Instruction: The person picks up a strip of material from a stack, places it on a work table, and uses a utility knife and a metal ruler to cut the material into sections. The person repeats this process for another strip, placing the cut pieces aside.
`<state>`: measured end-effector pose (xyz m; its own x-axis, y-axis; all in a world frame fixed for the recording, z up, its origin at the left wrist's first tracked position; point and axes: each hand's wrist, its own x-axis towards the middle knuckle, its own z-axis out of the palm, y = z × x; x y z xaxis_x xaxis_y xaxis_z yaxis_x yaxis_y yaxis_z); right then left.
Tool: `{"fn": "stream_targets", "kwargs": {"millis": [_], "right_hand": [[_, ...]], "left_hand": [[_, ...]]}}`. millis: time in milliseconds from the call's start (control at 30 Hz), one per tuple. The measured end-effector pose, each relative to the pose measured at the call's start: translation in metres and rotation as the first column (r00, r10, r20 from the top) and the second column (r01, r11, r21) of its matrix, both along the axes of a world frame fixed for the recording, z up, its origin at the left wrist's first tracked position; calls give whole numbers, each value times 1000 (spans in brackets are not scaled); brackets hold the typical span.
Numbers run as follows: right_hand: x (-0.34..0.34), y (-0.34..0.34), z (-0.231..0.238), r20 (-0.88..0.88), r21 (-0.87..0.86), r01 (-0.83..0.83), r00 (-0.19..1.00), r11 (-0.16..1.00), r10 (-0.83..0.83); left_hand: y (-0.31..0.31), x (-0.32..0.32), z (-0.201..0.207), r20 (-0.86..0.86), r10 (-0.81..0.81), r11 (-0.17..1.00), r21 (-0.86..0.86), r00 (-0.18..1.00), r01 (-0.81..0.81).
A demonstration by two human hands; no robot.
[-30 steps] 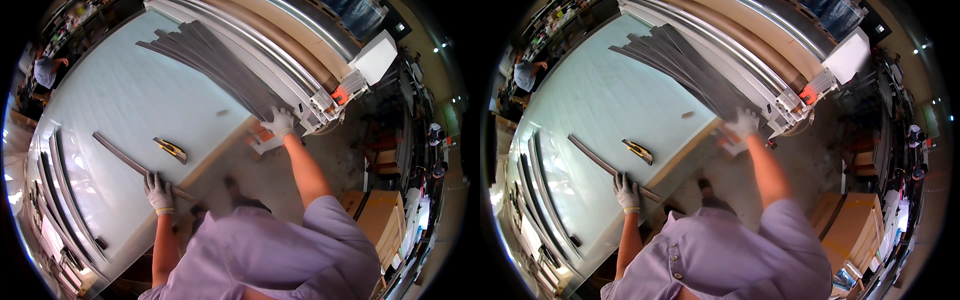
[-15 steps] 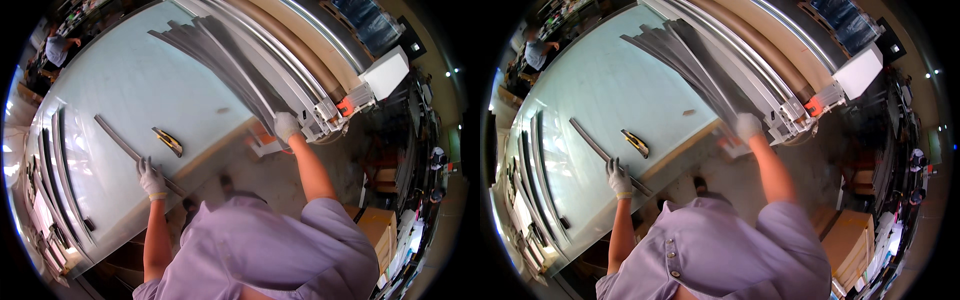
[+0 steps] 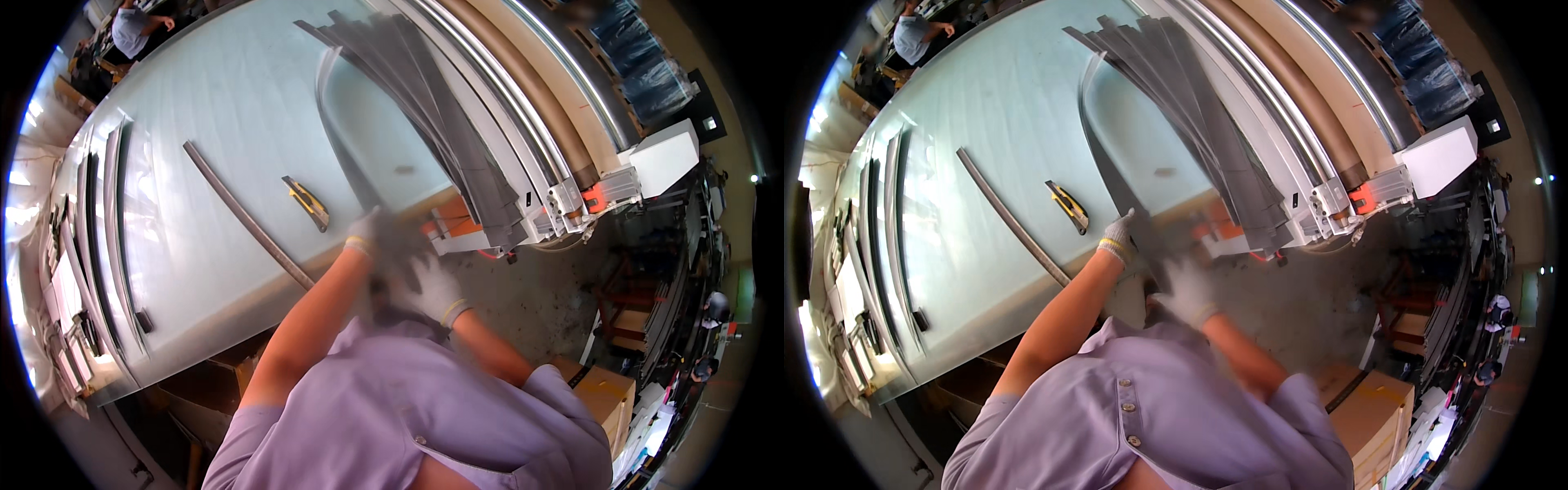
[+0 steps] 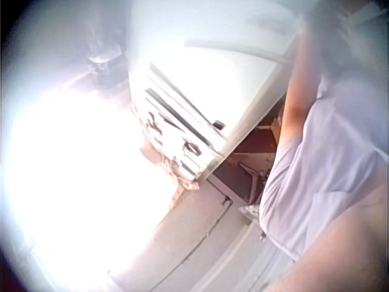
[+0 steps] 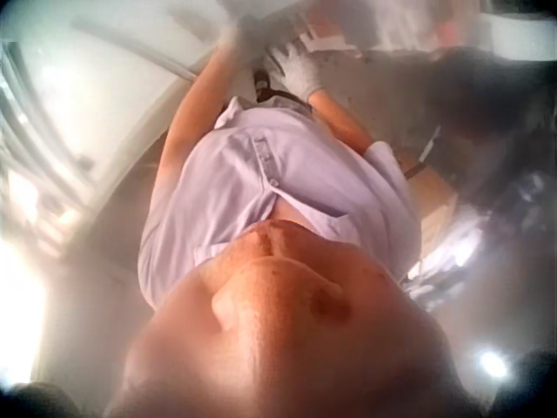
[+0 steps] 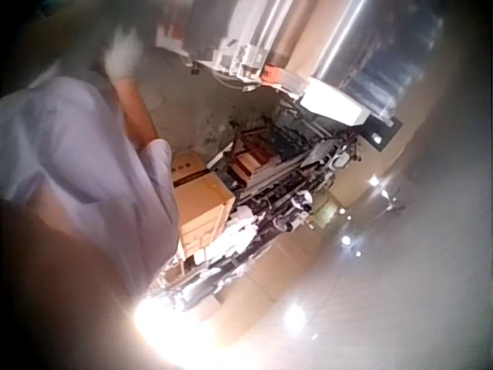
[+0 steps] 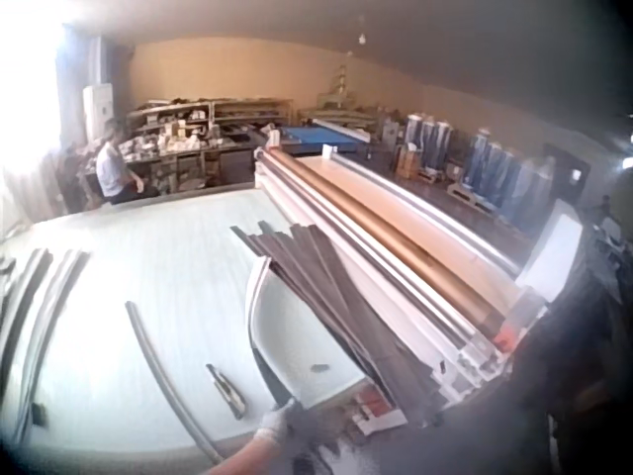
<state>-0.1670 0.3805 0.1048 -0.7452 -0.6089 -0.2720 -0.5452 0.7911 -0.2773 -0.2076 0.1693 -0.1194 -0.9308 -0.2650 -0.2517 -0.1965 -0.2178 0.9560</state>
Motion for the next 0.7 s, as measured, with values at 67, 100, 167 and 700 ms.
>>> {"fn": "stream_targets", "kwargs": {"millis": [67, 100, 167, 700], "right_hand": [[-3, 9, -5, 62, -92, 139, 989, 986, -134], [-9, 16, -14, 56, -77, 205, 978, 976, -202], [-17, 14, -11, 65, -44, 289, 956, 956, -286], [-74, -51, 23, 35, -337, -25, 999, 941, 39]], "left_hand": [[8, 5, -10, -127, -61, 995, -83, 990, 51], [21, 3, -7, -168, -85, 994, -84, 982, 71], [36, 5, 17, -252, -101, 991, -105, 962, 77], [-265, -9, 461, -685, 126, 992, 65, 717, -113]]}}
